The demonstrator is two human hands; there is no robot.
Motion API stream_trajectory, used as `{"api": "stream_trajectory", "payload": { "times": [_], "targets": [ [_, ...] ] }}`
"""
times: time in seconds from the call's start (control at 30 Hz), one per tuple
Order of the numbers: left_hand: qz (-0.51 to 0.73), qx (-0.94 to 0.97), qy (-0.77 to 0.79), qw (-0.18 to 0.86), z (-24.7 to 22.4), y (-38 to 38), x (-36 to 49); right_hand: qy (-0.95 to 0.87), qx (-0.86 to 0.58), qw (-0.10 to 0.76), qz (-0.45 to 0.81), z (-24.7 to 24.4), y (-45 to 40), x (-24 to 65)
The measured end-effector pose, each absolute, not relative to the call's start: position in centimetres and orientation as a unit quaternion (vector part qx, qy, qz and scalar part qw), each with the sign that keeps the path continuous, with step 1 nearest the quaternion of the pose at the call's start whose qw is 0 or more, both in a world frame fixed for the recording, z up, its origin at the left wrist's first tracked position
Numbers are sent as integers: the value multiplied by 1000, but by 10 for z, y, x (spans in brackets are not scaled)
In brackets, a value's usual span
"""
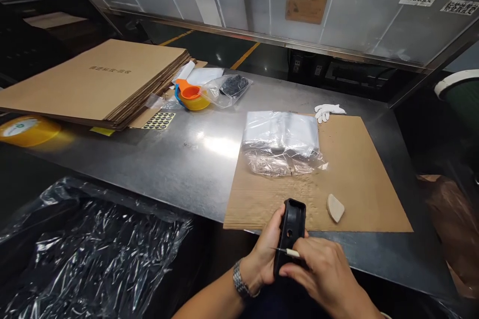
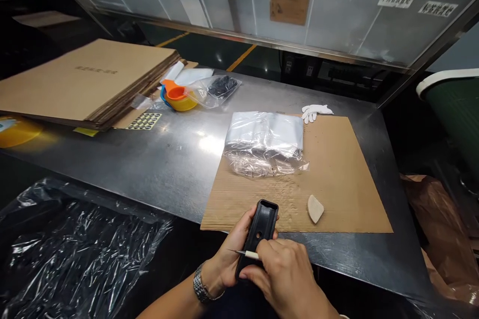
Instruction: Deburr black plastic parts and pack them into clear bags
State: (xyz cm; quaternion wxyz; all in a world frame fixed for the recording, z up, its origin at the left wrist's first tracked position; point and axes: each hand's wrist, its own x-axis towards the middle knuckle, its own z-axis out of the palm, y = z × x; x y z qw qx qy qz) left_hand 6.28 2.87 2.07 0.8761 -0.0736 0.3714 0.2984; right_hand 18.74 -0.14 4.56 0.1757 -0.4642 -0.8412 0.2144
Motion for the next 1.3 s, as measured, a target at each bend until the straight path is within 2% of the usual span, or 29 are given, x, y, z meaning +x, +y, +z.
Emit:
{"api": "stream_trajectory", "payload": {
  "times": [0.17, 0.47, 0.63, 0.77, 0.87, 1.3],
  "targets": [
    [298, -85, 370, 876, 19, 27, 66, -842, -465, 146, 230, 43, -2, 192],
    [318, -68, 434, 840, 23, 19, 71, -774, -550, 69, 307, 39, 3, 195],
    [221, -37, 456, 861, 27, 13, 74, -745, -594, 109, 283, 36, 13, 205],
    [179, -13, 459, 870, 26, 9, 73, -700, -614, 184, 317, 38, 24, 215],
    [170, 6, 453, 875, 24, 6, 71, -703, -565, 229, 365, 38, 30, 218],
    [116, 14, 445, 888, 27, 3, 70, -713, -498, 229, 438, 41, 36, 222]
  ]
}}
